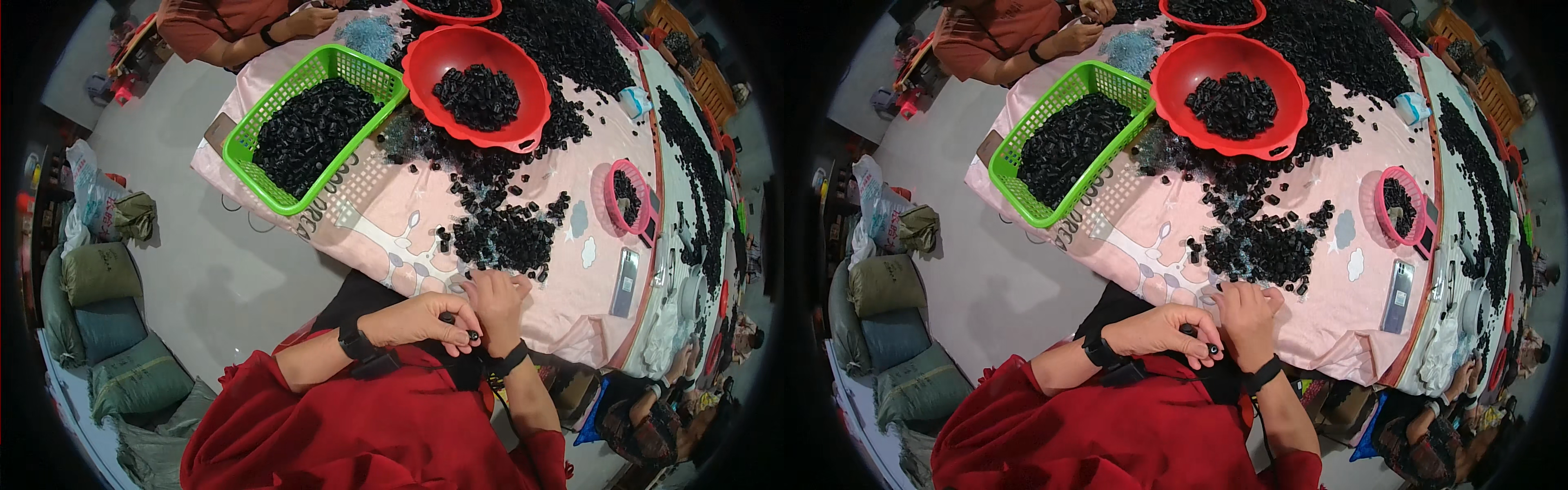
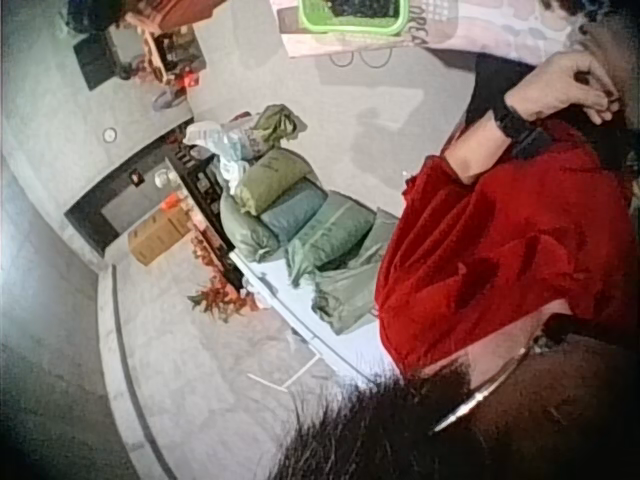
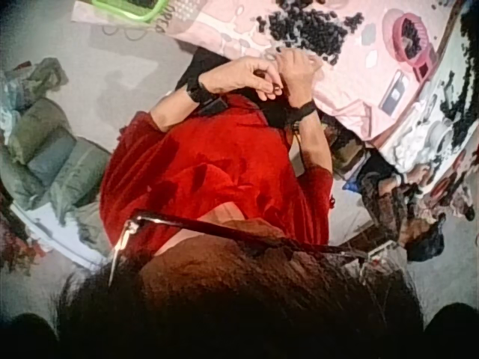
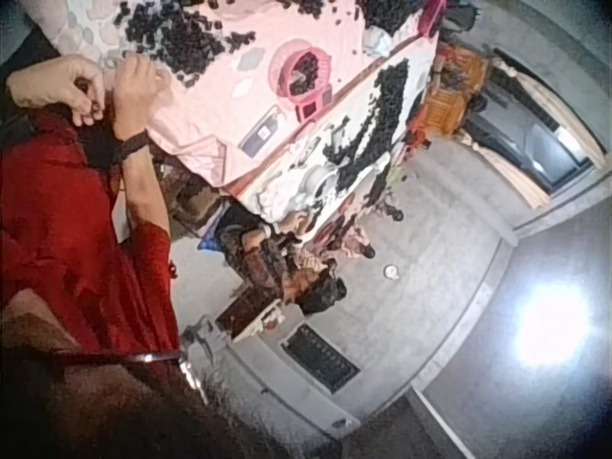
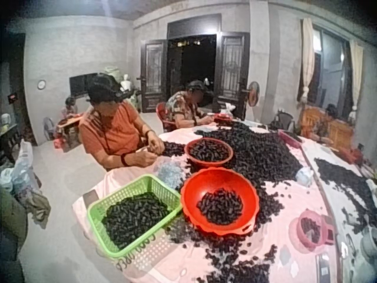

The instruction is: Sorting and inspecting small black rubber shoe components on a table.

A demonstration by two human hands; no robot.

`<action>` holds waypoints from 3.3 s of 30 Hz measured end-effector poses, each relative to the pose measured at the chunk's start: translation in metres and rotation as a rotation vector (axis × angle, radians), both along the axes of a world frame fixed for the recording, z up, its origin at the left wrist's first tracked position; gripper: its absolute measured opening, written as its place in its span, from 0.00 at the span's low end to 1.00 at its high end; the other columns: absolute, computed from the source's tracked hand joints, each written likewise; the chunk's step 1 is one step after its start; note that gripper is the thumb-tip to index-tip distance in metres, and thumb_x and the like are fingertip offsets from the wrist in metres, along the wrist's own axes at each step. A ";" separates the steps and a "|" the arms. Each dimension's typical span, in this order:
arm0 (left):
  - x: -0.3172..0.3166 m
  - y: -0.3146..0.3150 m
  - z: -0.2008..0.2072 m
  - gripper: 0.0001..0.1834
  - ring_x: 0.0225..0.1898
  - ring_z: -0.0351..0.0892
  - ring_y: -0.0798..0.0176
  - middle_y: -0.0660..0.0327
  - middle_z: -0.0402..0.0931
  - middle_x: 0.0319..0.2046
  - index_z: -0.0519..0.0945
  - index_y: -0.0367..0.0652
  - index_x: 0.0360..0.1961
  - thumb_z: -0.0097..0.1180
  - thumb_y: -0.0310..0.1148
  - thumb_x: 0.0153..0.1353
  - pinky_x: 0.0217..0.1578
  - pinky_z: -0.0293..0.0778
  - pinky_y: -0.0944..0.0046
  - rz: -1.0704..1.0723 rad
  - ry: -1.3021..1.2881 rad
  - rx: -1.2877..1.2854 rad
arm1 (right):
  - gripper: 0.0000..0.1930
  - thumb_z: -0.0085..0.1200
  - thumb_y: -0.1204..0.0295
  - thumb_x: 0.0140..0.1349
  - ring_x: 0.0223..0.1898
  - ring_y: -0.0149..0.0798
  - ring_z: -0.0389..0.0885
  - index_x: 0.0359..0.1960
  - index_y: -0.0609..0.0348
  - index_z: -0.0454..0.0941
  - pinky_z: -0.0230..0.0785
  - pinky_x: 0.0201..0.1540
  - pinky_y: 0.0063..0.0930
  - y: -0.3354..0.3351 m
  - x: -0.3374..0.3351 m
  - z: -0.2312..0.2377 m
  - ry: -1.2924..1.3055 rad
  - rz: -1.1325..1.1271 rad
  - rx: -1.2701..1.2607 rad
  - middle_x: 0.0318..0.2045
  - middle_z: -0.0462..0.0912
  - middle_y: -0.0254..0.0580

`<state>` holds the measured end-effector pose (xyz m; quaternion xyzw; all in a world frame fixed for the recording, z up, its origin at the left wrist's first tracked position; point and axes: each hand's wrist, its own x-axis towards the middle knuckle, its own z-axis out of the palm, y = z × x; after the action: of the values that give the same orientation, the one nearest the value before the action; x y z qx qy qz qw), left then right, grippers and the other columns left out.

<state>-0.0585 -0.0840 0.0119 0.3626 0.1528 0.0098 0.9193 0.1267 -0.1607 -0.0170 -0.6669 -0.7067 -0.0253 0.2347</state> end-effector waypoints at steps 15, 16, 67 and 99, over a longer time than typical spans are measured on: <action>0.012 -0.004 -0.009 0.15 0.43 0.82 0.67 0.57 0.81 0.45 0.79 0.34 0.54 0.57 0.31 0.71 0.44 0.81 0.67 0.254 0.062 0.064 | 0.05 0.58 0.80 0.62 0.32 0.36 0.73 0.38 0.58 0.79 0.56 0.50 0.35 -0.026 0.000 0.059 0.363 -0.113 0.010 0.31 0.80 0.36; 0.013 -0.004 -0.010 0.15 0.43 0.82 0.67 0.58 0.81 0.44 0.80 0.34 0.53 0.58 0.32 0.71 0.42 0.81 0.68 0.254 0.059 0.090 | 0.05 0.58 0.80 0.62 0.32 0.36 0.73 0.38 0.58 0.79 0.56 0.50 0.35 -0.027 -0.002 0.061 0.363 -0.115 0.009 0.31 0.80 0.36; 0.019 -0.016 -0.011 0.15 0.40 0.81 0.72 0.63 0.83 0.38 0.83 0.35 0.48 0.59 0.37 0.71 0.43 0.79 0.70 0.244 0.193 -0.063 | 0.15 0.68 0.67 0.49 0.37 0.38 0.75 0.36 0.55 0.76 0.53 0.57 0.44 -0.037 -0.014 0.084 -0.033 -0.049 -0.159 0.31 0.75 0.34; 0.021 -0.013 -0.009 0.15 0.33 0.76 0.77 0.68 0.79 0.31 0.82 0.40 0.35 0.60 0.43 0.70 0.37 0.76 0.73 0.088 0.196 0.049 | 0.13 0.68 0.67 0.49 0.29 0.37 0.72 0.28 0.54 0.74 0.59 0.45 0.38 -0.046 -0.017 0.066 -0.021 0.032 -0.028 0.26 0.72 0.34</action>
<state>-0.0374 -0.0965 0.0026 0.3771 0.2576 0.0186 0.8894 0.1099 -0.2063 0.0487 -0.6583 -0.7201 -0.0186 0.2183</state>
